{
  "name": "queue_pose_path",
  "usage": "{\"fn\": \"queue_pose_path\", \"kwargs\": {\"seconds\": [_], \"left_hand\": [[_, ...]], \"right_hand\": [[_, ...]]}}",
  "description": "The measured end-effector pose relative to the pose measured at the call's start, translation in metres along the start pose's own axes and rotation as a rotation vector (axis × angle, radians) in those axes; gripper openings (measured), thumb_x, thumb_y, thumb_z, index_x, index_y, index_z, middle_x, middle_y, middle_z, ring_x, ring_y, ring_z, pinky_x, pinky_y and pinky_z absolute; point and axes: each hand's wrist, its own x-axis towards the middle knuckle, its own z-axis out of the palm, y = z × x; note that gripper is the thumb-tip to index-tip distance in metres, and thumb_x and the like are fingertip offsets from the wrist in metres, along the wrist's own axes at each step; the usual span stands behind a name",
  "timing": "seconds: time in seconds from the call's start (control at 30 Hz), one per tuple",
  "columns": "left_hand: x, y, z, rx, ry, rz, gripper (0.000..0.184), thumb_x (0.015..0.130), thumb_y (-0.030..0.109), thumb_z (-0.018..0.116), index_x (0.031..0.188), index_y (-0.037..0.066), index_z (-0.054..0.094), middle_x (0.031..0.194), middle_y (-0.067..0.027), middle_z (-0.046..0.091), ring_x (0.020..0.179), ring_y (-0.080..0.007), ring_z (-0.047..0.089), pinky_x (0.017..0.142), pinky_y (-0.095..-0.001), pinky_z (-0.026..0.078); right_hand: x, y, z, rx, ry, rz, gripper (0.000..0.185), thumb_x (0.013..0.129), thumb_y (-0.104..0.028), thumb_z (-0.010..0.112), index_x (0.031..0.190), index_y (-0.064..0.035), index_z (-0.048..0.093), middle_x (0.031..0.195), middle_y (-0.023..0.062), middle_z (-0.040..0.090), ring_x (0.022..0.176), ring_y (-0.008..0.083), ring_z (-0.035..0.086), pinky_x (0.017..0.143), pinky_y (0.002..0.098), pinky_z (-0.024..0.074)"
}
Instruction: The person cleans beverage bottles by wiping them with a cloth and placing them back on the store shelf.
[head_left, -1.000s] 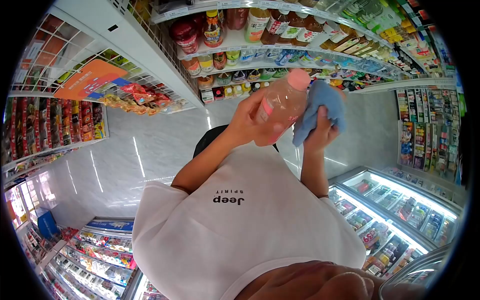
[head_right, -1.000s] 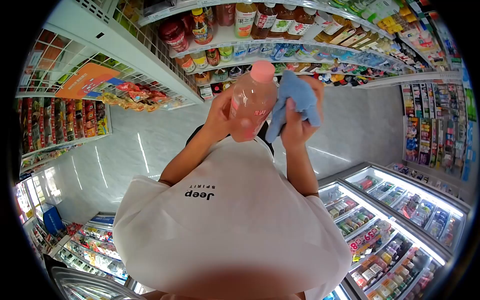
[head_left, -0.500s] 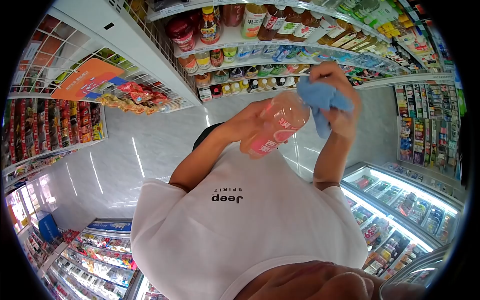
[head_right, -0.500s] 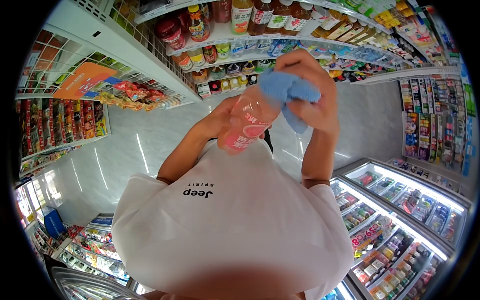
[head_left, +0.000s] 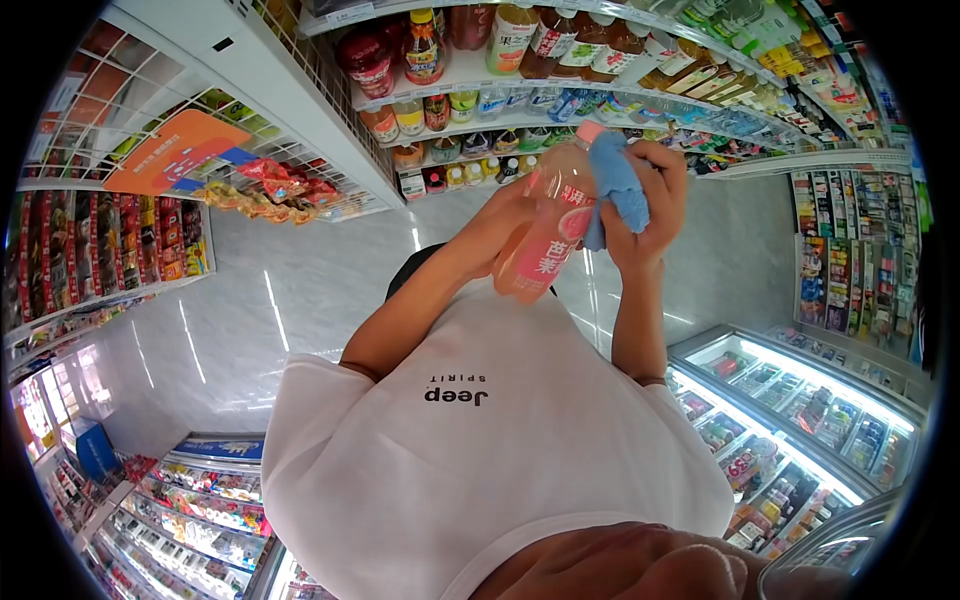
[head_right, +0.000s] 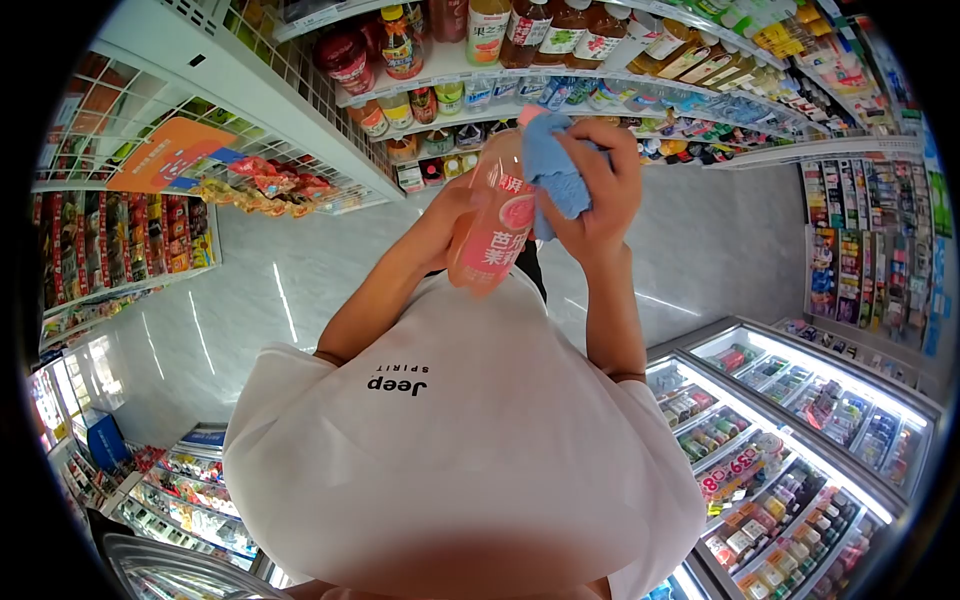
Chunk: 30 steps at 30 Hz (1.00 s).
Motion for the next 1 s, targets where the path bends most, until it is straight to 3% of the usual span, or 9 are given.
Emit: {"fn": "queue_pose_path", "kwargs": {"seconds": [0.17, 0.27, 0.37, 0.47, 0.57, 0.67, 0.77, 0.87, 1.0], "left_hand": [[0.010, 0.000, 0.003, -0.063, 0.178, 0.001, 0.053, 0.103, 0.051, 0.038, 0.132, 0.009, 0.052, 0.116, -0.0084, 0.066, 0.098, -0.0192, 0.068, 0.081, -0.0351, 0.058], [0.012, 0.011, 0.018, -0.015, 0.313, -0.034, 0.053, 0.103, 0.052, 0.039, 0.130, 0.009, 0.055, 0.116, -0.0083, 0.066, 0.100, -0.0182, 0.068, 0.080, -0.0344, 0.058], [0.018, 0.009, 0.010, 0.082, 0.268, 0.030, 0.055, 0.103, 0.053, 0.040, 0.130, 0.008, 0.056, 0.115, -0.0082, 0.067, 0.099, -0.0174, 0.068, 0.079, -0.0329, 0.058], [0.016, 0.016, 0.013, -0.066, 0.127, 0.069, 0.056, 0.102, 0.054, 0.043, 0.132, 0.008, 0.055, 0.114, -0.0088, 0.068, 0.096, -0.0166, 0.069, 0.078, -0.0313, 0.058], [0.038, 0.003, 0.003, -0.108, 0.247, 0.231, 0.057, 0.102, 0.054, 0.043, 0.133, 0.007, 0.055, 0.112, -0.0096, 0.069, 0.093, -0.0172, 0.070, 0.078, -0.0315, 0.059], [0.032, 0.028, 0.022, 0.000, 0.472, 0.120, 0.057, 0.103, 0.053, 0.041, 0.133, 0.006, 0.054, 0.111, -0.0108, 0.069, 0.092, -0.0190, 0.070, 0.079, -0.0330, 0.058], [0.035, 0.032, 0.018, -0.087, 0.342, 0.174, 0.055, 0.103, 0.052, 0.038, 0.131, 0.007, 0.054, 0.110, -0.0103, 0.067, 0.097, -0.0170, 0.067, 0.080, -0.0312, 0.055], [0.037, 0.032, 0.016, -0.210, 0.170, 0.212, 0.060, 0.102, 0.053, 0.036, 0.129, 0.003, 0.055, 0.109, -0.0128, 0.068, 0.095, -0.0218, 0.069, 0.081, -0.0364, 0.058], [0.035, 0.033, 0.020, -0.305, 0.161, 0.225, 0.062, 0.101, 0.056, 0.036, 0.133, 0.004, 0.051, 0.114, -0.0129, 0.065, 0.101, -0.0231, 0.067, 0.081, -0.0389, 0.058]], "right_hand": [[-0.002, -0.016, 0.005, -0.081, -0.087, -0.068, 0.049, 0.056, -0.011, 0.081, 0.104, -0.0052, 0.072, 0.106, 0.0095, 0.062, 0.089, 0.0266, 0.058, 0.074, 0.0370, 0.0485], [-0.005, -0.020, 0.013, -0.158, -0.099, -0.085, 0.051, 0.053, -0.012, 0.082, 0.103, -0.0113, 0.074, 0.106, 0.0043, 0.062, 0.085, 0.0250, 0.057, 0.069, 0.0363, 0.0500], [-0.005, -0.024, 0.014, -0.199, -0.196, -0.101, 0.053, 0.050, -0.011, 0.080, 0.102, -0.0143, 0.074, 0.105, 0.0009, 0.062, 0.084, 0.0241, 0.057, 0.067, 0.0356, 0.0508], [-0.011, -0.026, 0.017, -0.179, -0.240, -0.085, 0.053, 0.048, -0.011, 0.080, 0.100, -0.0158, 0.074, 0.104, -0.0006, 0.061, 0.083, 0.0238, 0.057, 0.066, 0.0350, 0.0514], [-0.024, -0.035, 0.018, -0.141, -0.274, -0.074, 0.051, 0.048, -0.012, 0.080, 0.099, -0.0161, 0.074, 0.104, -0.0008, 0.061, 0.083, 0.0237, 0.057, 0.065, 0.0344, 0.0517], [-0.037, -0.038, 0.022, -0.116, -0.265, -0.110, 0.048, 0.049, -0.015, 0.082, 0.097, -0.0178, 0.074, 0.103, -0.0022, 0.061, 0.084, 0.0227, 0.057, 0.064, 0.0341, 0.0520], [-0.045, -0.038, 0.024, -0.097, -0.220, -0.172, 0.047, 0.051, -0.018, 0.083, 0.096, -0.0171, 0.075, 0.103, -0.0023, 0.062, 0.083, 0.0223, 0.056, 0.066, 0.0328, 0.0508], [-0.054, -0.032, 0.027, -0.101, -0.025, -0.248, 0.045, 0.051, -0.019, 0.082, 0.095, -0.0135, 0.074, 0.103, 0.0019, 0.061, 0.085, 0.0233, 0.055, 0.070, 0.0337, 0.0489], [-0.062, -0.037, 0.026, 0.119, 0.078, 0.033, 0.043, 0.057, -0.012, 0.076, 0.099, -0.0054, 0.071, 0.107, 0.0106, 0.058, 0.090, 0.0254, 0.055, 0.078, 0.0355, 0.0462]]}}
